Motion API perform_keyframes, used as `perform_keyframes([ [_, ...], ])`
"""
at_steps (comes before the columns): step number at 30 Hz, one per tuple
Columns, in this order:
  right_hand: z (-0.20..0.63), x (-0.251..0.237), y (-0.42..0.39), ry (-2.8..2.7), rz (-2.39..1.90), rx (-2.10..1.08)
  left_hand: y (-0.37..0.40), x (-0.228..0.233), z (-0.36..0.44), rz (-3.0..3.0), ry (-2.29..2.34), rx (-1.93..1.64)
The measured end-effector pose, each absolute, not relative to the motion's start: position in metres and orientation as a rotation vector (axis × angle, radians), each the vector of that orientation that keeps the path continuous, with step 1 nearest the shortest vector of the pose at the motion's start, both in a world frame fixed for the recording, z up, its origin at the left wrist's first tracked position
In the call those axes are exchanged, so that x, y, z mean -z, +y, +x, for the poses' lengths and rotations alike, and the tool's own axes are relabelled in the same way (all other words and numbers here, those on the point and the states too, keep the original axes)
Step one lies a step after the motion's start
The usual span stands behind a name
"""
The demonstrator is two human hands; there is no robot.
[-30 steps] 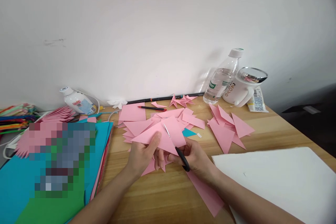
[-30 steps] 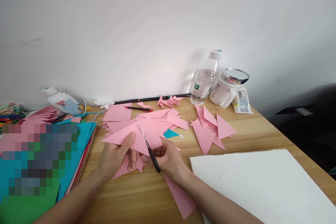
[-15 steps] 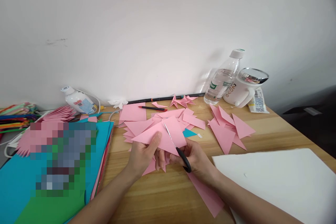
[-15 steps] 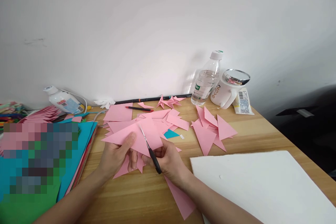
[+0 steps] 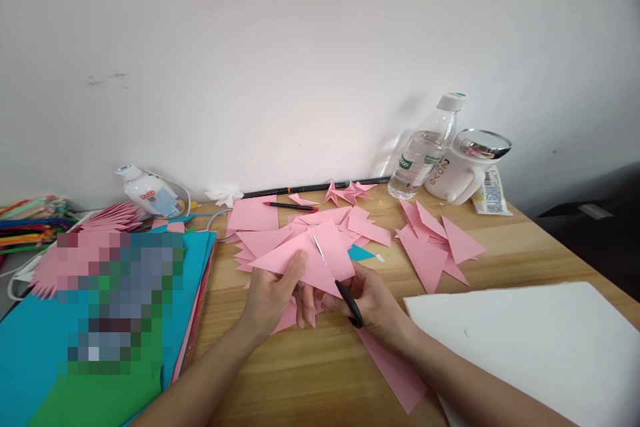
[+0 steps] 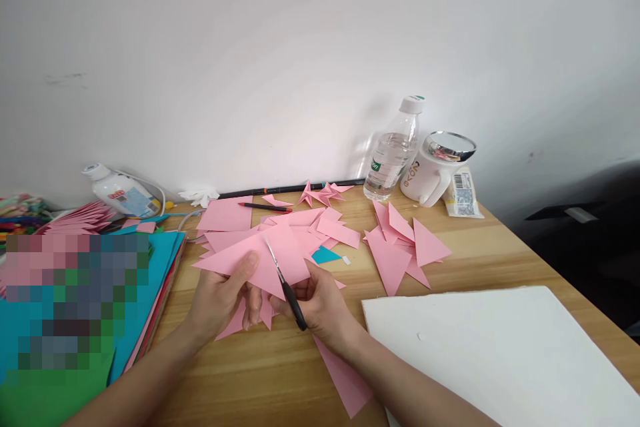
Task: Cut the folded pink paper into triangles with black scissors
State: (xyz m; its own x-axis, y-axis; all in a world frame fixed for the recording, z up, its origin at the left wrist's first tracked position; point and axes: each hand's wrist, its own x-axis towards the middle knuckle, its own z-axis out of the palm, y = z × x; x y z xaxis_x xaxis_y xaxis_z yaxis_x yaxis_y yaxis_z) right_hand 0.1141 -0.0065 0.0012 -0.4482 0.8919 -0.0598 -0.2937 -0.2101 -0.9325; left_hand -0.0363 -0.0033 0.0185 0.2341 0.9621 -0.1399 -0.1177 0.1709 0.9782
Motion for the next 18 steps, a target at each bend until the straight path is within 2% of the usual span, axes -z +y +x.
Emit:
perform_keyframes([
  [18, 0.1112, -0.005, -0.0066, -1.197, -0.808, -1.765, -0.0048, -0.0222, -0.0343, 1.15, 1.06, -0.978],
])
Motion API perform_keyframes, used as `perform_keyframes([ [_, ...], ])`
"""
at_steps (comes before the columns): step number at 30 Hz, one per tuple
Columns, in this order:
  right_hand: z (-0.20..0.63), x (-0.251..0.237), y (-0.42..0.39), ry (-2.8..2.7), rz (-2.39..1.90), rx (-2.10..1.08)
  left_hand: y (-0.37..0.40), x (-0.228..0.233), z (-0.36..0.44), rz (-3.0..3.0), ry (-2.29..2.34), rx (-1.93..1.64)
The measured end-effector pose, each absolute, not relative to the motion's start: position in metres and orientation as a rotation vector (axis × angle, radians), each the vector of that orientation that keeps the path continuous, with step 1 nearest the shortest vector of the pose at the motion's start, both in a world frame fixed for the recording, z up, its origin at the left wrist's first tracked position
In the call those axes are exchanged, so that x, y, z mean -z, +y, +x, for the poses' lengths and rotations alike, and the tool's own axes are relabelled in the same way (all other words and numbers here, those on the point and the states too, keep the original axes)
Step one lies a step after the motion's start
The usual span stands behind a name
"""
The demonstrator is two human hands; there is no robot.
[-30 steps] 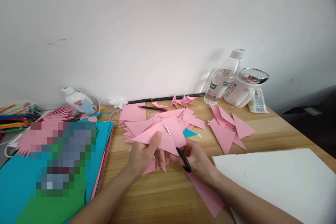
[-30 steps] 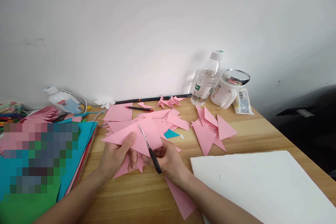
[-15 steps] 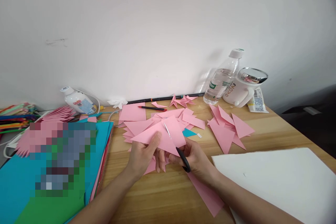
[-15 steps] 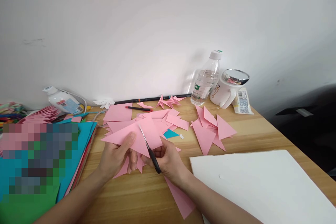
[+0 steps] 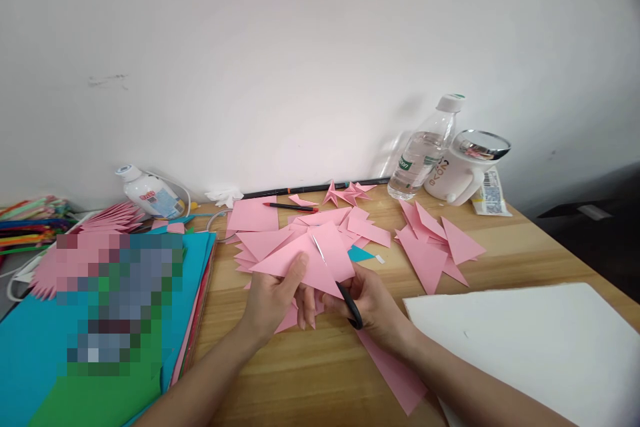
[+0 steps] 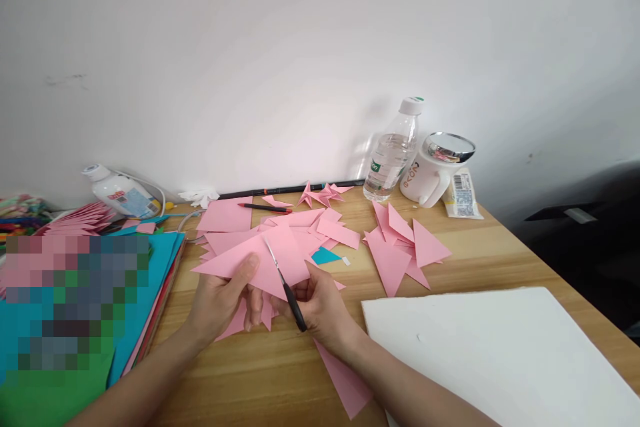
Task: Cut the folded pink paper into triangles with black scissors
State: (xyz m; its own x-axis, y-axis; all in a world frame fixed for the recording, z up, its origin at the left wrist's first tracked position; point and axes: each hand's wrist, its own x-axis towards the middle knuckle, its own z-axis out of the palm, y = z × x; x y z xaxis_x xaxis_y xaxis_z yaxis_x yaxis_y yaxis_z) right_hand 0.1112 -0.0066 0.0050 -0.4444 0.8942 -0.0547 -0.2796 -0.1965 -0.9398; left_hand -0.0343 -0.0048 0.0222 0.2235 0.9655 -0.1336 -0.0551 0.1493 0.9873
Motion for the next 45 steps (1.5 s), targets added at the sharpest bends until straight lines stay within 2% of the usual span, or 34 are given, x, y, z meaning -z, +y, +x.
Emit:
perform_keyframes([
  [45, 0.1128, -0.005, -0.0068, -1.099, -0.801, -1.768, -0.0061, -0.0184, -0.0327, 1.112, 1.081, -0.992],
])
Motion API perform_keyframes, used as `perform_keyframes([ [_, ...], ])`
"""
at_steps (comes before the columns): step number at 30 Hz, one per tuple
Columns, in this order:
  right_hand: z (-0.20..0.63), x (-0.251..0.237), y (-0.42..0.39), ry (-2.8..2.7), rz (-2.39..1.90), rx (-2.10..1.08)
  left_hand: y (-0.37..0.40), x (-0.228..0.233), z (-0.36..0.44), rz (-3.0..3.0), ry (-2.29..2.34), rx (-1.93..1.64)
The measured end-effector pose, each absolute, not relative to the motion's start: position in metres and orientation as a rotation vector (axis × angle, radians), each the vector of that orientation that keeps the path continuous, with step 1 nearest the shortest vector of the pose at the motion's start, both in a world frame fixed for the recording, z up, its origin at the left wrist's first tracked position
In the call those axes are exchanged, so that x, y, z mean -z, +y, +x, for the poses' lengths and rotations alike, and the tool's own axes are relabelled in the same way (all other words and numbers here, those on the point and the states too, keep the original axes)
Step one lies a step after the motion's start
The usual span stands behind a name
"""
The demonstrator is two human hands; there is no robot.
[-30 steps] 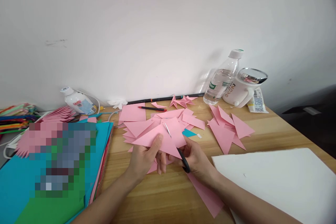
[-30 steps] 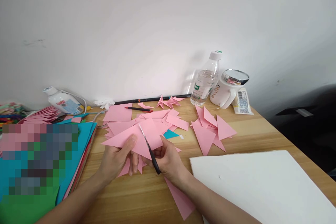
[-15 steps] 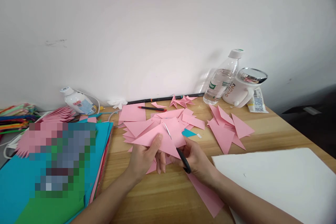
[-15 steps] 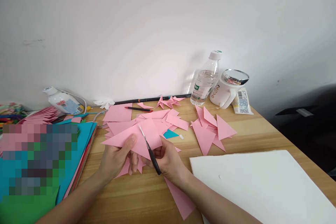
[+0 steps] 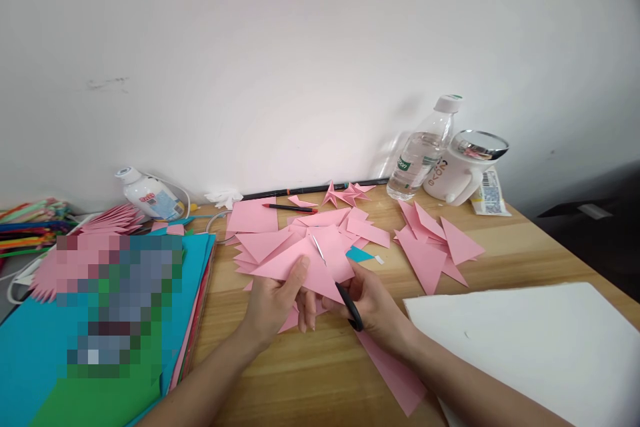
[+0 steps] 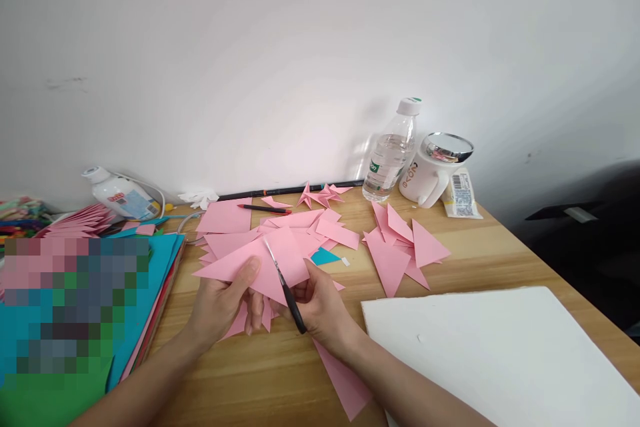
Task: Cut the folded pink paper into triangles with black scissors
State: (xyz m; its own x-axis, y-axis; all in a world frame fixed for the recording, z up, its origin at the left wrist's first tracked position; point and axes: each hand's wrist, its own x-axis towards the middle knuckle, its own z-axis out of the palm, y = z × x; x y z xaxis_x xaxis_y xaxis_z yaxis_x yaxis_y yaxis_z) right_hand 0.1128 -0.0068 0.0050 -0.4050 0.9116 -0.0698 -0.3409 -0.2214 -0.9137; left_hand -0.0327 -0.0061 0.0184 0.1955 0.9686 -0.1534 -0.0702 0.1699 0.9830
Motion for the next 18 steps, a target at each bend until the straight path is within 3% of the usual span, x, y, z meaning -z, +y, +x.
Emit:
perform_keyframes([
  [18, 0.1144, -0.0007, -0.0078, -1.105, -0.721, -1.815, -0.0053, -0.0217, -0.0357, 1.138, 1.043, -1.021],
])
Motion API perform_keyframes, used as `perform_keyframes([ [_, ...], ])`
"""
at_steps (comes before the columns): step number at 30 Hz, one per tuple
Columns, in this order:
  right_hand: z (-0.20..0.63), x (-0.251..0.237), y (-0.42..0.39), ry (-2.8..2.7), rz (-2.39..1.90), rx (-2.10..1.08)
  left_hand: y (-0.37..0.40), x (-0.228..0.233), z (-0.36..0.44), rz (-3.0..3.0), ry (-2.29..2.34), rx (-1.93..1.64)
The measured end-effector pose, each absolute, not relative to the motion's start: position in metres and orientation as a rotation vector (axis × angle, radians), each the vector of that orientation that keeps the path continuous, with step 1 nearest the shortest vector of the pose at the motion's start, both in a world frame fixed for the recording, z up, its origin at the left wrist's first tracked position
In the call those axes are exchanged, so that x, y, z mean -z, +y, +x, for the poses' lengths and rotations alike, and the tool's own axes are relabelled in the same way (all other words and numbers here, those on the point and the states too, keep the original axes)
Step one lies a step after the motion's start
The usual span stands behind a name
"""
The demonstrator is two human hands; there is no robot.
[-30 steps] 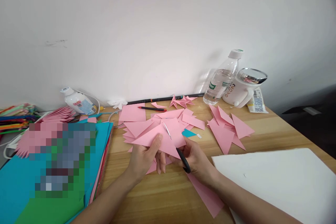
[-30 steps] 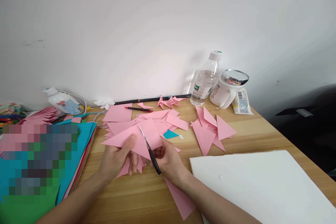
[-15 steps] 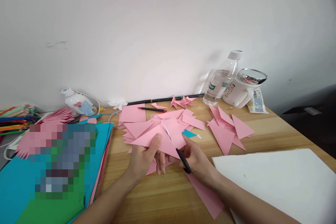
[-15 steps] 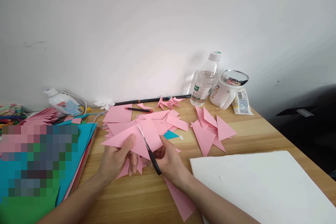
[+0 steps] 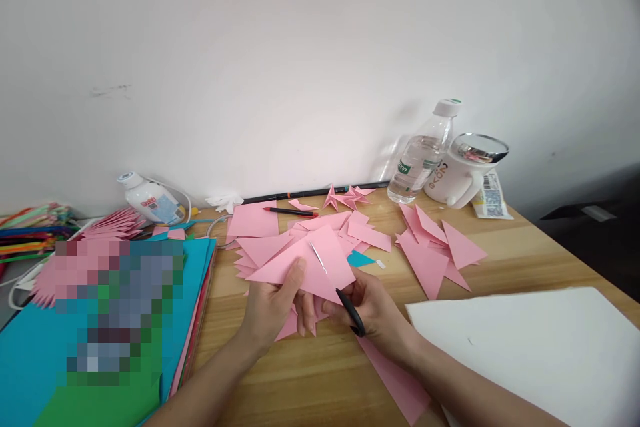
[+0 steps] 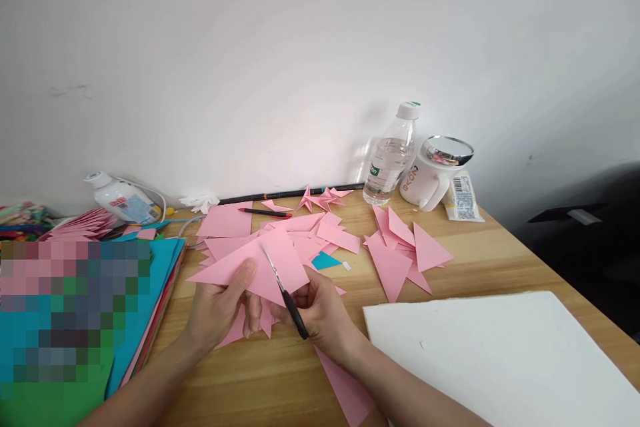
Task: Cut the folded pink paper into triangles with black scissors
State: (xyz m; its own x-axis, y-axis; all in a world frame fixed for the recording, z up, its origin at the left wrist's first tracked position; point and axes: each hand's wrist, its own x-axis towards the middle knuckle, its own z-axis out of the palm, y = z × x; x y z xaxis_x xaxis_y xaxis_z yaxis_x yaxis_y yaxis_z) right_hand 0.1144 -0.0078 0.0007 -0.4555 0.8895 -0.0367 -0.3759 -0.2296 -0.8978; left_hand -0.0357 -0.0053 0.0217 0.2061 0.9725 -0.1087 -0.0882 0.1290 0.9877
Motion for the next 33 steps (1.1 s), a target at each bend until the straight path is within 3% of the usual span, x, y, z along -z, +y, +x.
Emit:
perform_keyframes([
  [33, 0.112, -0.0061, -0.0069, -1.122, -0.794, -1.762, -0.0079, -0.0166, -0.0336, 1.119, 1.101, -0.973],
])
